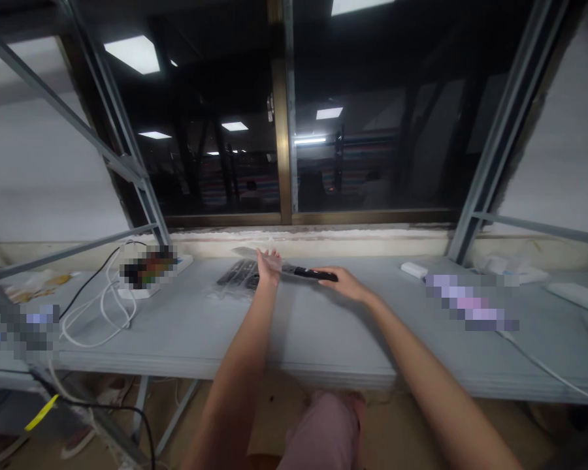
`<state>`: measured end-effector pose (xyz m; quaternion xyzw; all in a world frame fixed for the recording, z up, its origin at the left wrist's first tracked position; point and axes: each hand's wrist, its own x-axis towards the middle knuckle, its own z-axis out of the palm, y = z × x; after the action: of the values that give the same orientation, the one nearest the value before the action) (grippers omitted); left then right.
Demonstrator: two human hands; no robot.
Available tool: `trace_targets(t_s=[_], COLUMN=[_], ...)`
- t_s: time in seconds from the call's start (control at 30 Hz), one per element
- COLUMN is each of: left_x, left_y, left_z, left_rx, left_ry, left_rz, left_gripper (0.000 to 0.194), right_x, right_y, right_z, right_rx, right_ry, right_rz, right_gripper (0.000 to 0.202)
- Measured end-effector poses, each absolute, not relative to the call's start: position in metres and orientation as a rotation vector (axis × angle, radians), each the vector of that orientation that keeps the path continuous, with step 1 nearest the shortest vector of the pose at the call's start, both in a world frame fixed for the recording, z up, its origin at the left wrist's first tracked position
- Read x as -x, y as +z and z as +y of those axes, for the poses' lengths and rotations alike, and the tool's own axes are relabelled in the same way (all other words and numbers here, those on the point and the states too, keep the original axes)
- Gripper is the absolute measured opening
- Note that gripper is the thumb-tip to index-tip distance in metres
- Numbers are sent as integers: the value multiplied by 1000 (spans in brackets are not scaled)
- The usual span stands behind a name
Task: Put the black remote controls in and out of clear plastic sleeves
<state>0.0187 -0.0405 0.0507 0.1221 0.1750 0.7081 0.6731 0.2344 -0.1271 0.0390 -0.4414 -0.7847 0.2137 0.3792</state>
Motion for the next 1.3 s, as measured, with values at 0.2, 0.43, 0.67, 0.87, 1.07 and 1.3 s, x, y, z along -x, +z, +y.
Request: trace_targets(t_s=[0.2, 0.43, 0.67, 0.87, 1.07, 1.3], left_x=[-29, -37, -49, -44, -39, -68], left_y=[55, 58, 61, 63, 67, 59], left_z=[-49, -54, -61, -63, -65, -76], left_rx=[-294, -304, -353, -332, -346, -763], left_ry=[1580, 1565, 1505, 1489, 1488, 1205], left_rz=[422, 482, 453, 431, 355, 364], left_gripper=[27, 17, 17, 37, 41, 38], right_x=[-216, -205, -200, -197, -194, -199], right_y=[28, 23, 21, 34, 28, 24], right_z=[-130, -133, -133, -143, -134, -123], right_rx=[1265, 1235, 1240, 899, 744, 922], right_ry=[301, 336, 306, 853, 1060, 679], right_rz=[-1958, -2027, -1882, -1971, -1797, -1638], right_gripper=[40, 40, 46, 84, 81, 80])
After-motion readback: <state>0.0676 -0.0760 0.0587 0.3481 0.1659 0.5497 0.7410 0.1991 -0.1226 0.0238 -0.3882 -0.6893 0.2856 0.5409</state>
